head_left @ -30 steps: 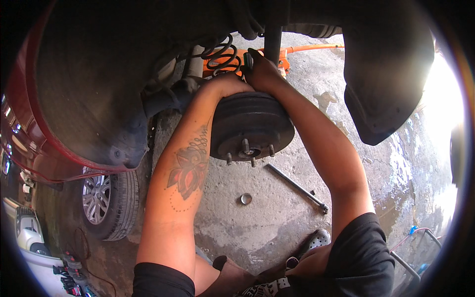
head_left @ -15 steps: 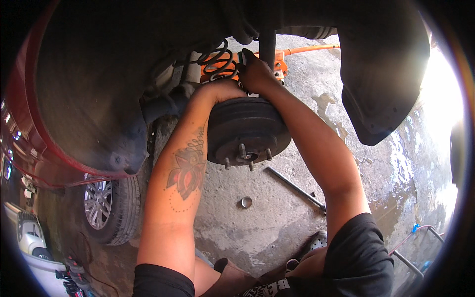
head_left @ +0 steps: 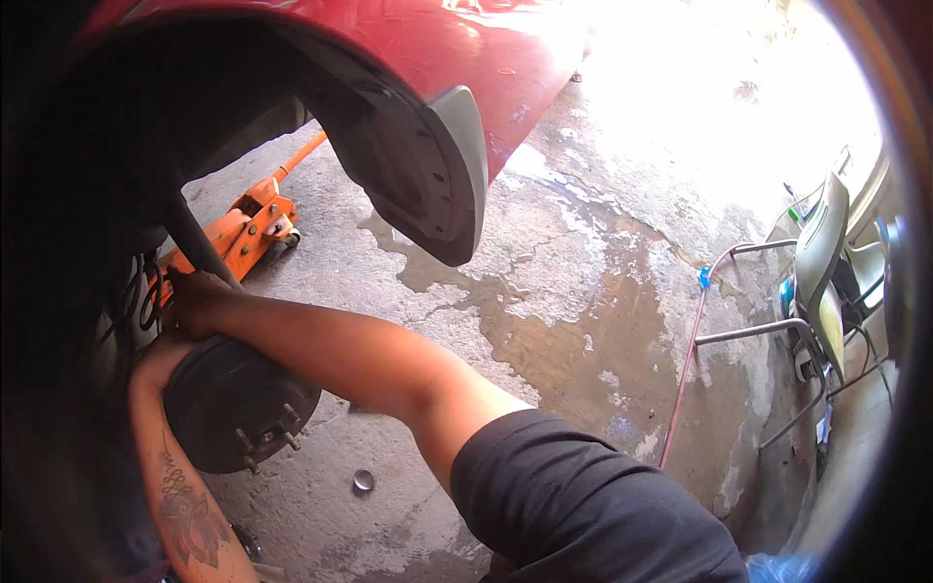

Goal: The person works on a car's rear brake assembly while the vehicle is lifted. They use a screwdriver and a wrench to loosen and remove bolts from the brake drum area, then walk through the garage.

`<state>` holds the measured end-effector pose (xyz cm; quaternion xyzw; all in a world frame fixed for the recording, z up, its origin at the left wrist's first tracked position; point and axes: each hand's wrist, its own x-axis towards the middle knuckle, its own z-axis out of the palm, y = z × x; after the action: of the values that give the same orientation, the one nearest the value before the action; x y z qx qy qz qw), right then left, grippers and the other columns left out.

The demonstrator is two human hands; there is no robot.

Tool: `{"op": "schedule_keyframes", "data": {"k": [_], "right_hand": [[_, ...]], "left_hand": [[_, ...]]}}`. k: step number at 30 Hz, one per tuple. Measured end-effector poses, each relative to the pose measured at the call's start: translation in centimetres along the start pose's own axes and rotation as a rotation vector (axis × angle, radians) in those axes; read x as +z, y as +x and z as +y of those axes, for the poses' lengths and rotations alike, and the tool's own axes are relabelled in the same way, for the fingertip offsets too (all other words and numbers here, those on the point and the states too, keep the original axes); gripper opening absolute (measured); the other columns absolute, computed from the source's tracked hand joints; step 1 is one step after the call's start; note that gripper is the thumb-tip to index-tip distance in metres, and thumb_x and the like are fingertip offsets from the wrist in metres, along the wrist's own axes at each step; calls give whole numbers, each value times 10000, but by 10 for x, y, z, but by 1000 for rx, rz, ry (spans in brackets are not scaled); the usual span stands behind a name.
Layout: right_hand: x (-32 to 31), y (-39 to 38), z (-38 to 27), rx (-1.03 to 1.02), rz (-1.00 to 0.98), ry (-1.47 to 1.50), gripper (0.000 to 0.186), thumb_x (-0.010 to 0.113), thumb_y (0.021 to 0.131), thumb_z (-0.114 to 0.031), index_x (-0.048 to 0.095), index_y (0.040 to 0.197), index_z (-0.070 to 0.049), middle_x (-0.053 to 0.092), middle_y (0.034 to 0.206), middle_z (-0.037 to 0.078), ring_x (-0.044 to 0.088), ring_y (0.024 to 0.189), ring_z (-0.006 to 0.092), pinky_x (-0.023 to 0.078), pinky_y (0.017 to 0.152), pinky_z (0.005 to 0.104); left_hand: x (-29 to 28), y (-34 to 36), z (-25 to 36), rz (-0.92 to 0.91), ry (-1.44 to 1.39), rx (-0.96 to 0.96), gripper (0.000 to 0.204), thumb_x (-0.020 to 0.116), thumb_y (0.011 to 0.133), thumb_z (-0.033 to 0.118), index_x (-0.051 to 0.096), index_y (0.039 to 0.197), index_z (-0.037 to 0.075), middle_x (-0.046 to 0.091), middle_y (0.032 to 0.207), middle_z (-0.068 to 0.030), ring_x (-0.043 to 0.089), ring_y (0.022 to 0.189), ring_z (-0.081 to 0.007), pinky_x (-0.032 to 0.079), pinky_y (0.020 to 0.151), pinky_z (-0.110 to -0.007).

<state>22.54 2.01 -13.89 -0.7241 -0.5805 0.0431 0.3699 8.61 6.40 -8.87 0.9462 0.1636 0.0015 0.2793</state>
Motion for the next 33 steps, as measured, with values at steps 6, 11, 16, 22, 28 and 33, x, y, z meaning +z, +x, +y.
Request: {"op": "schedule_keyframes", "data": {"k": [6,11,16,22,28,33], "right_hand": [[-16,-5,5,8,-134,-1,655,726,775,-196,494,1349,18,565,1325,215,586,1198,343,490,976,403],[-7,3,9,-57,-208,-83,603,685,826,-209,507,1344,44,555,1333,226,572,1216,341,481,985,403],[7,10,14,-165,-64,-96,471,651,863,-255,618,1281,-42,563,1334,216,576,1213,330,481,984,395],[18,20,17,-125,-79,-126,333,642,858,-284,722,1149,-144,623,1267,167,577,1213,325,487,973,393],[22,25,17,-234,-74,-236,342,631,858,-255,709,1164,-124,640,1220,181,588,1195,335,486,969,407],[14,23,15,-99,-144,-107,370,612,871,-272,687,1198,-116,600,1277,223,585,1192,357,482,967,412]], "left_hand": [[-4,6,1,-62,16,-98,596,646,869,452,634,1229,-23,659,1232,-135,608,1117,-197,450,959,-336],[3,5,-3,19,-109,-72,570,636,874,433,642,1212,-26,659,1232,-139,617,1106,-197,451,957,-341],[5,8,-5,-20,-29,52,533,634,885,398,644,1208,-25,663,1217,-138,622,1097,-201,454,959,-336],[3,3,-2,-10,-100,54,520,636,888,376,640,1204,-38,666,1204,-140,619,1095,-196,456,961,-340],[2,3,-4,14,-81,66,521,643,881,363,635,1201,-48,667,1200,-143,619,1095,-199,454,965,-340],[1,6,-11,53,-216,-27,511,651,870,339,635,1207,-46,667,1200,-143,619,1099,-202,452,969,-336]]}}
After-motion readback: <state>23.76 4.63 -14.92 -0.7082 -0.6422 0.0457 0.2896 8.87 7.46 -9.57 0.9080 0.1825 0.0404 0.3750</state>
